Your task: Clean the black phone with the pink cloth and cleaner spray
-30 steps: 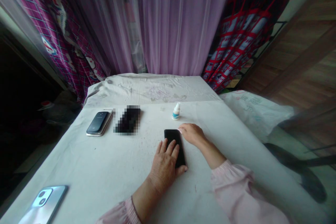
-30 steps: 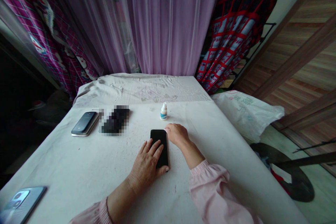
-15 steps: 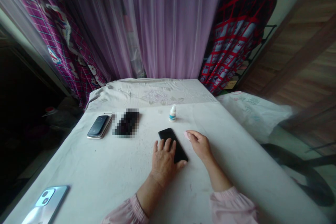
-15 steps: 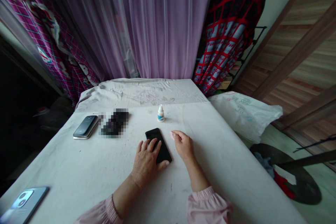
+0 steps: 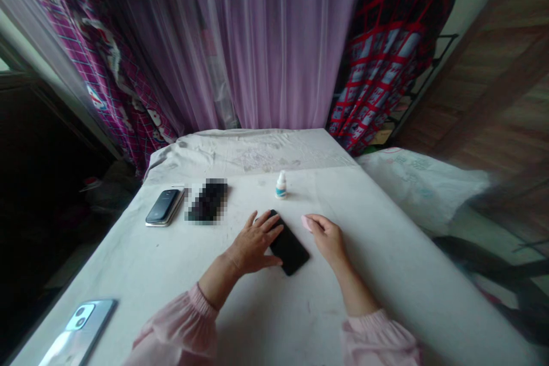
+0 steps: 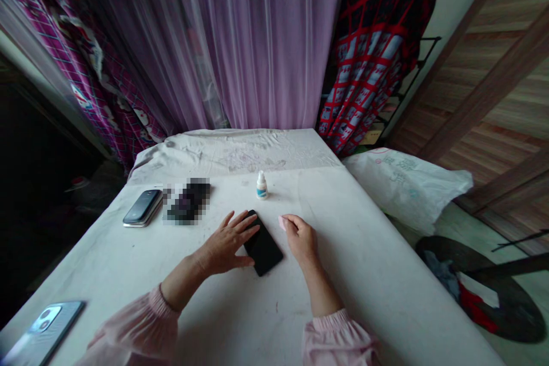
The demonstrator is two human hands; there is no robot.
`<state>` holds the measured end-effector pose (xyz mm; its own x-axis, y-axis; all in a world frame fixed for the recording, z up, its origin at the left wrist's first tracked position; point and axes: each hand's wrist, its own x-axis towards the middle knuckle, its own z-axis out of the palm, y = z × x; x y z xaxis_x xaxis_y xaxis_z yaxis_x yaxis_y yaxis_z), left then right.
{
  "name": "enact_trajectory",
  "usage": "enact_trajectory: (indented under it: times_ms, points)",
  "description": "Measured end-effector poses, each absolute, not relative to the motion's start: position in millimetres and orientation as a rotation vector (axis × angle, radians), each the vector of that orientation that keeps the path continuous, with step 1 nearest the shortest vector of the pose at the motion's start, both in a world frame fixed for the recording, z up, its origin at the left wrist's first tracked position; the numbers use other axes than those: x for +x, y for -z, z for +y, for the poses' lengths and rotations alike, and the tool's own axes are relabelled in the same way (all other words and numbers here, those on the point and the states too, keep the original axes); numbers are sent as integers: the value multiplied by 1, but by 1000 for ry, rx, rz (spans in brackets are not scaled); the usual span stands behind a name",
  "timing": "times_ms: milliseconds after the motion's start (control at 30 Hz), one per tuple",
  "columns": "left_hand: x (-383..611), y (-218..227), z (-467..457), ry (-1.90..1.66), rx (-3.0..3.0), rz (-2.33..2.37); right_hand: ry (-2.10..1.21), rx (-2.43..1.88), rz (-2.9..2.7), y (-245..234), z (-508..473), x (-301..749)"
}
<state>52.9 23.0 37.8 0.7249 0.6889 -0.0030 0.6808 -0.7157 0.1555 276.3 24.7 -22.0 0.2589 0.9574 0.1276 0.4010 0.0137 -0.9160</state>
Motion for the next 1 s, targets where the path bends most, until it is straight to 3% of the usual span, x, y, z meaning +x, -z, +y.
enact_trajectory:
  times_ms: [200,467,1000]
  points:
    - [62,-38,44,-5,2838,932,-761,-1519,-1259,25,25,276]
    - [98,-28,-14,-286,2654,1671,-726,-1552,-1372,13,20,288]
    - [89,15,-44,-427,2968,1483,-406,-1847,-2416,-43,36,293]
